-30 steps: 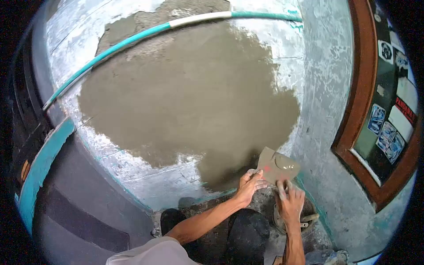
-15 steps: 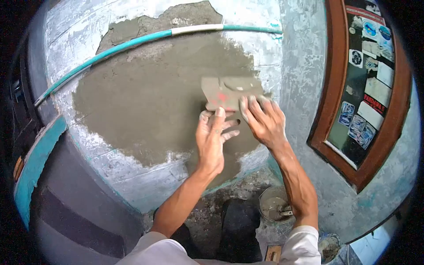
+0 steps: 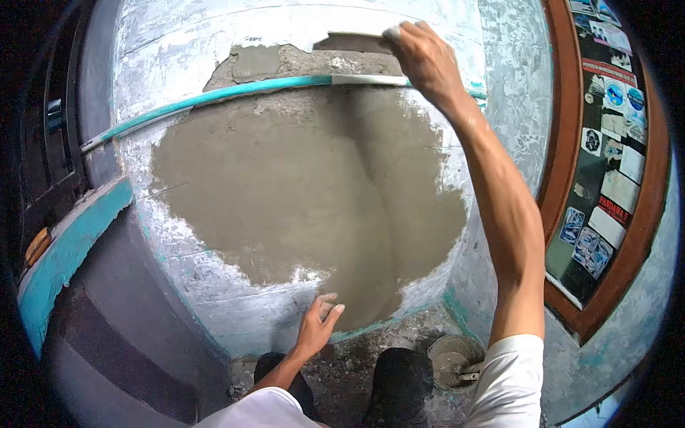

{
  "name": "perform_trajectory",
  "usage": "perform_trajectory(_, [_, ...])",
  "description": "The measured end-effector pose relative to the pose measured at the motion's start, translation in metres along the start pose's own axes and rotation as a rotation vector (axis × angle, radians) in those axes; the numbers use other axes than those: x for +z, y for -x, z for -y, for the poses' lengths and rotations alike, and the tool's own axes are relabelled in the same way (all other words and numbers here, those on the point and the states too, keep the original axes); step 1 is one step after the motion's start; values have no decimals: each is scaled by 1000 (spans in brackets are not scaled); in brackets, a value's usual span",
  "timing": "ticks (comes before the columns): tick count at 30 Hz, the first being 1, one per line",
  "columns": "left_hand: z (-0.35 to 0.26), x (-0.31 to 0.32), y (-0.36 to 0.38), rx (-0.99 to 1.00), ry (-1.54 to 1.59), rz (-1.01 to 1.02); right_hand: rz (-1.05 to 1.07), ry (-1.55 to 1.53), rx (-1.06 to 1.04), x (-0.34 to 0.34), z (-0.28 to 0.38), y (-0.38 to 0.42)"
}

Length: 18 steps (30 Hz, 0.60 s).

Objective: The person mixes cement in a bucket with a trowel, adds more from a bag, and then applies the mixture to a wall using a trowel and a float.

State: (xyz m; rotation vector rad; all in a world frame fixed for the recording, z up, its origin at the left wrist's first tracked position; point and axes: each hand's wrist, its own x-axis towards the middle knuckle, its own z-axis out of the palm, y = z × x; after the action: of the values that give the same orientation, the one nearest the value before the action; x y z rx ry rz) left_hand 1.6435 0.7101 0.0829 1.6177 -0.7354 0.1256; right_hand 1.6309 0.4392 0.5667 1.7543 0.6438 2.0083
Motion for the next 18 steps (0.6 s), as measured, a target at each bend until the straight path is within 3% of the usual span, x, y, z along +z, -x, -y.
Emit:
perform_trajectory(4, [51, -19, 25, -94, -246, -54, 59, -32, -14, 37, -7, -43])
perform_trajectory(6, [58, -24, 30, -152, -320, -48, 355, -117, 168, 49, 4, -66])
perform_trajectory(7, [54, -25, 31, -156, -319, -49, 358, -120, 168, 61, -2, -73])
perform_trajectory(9, [46, -30, 28, -163, -352, -107, 321, -639, 14, 79, -10, -90])
perform_trajectory(10, [50, -32, 26, -166, -353, -111, 390, -370, 120, 83, 3, -94])
perform_trajectory(13, [63, -36, 30, -198, -312, -130, 385, -605, 154, 104, 2, -96])
perform_trajectory(14, [66, -37, 30, -168, -306, -147, 472, -630, 190, 105, 3, -100])
perform_trajectory(18, [55, -43, 31, -173, -267, -143, 594, -514, 163, 115, 7, -108])
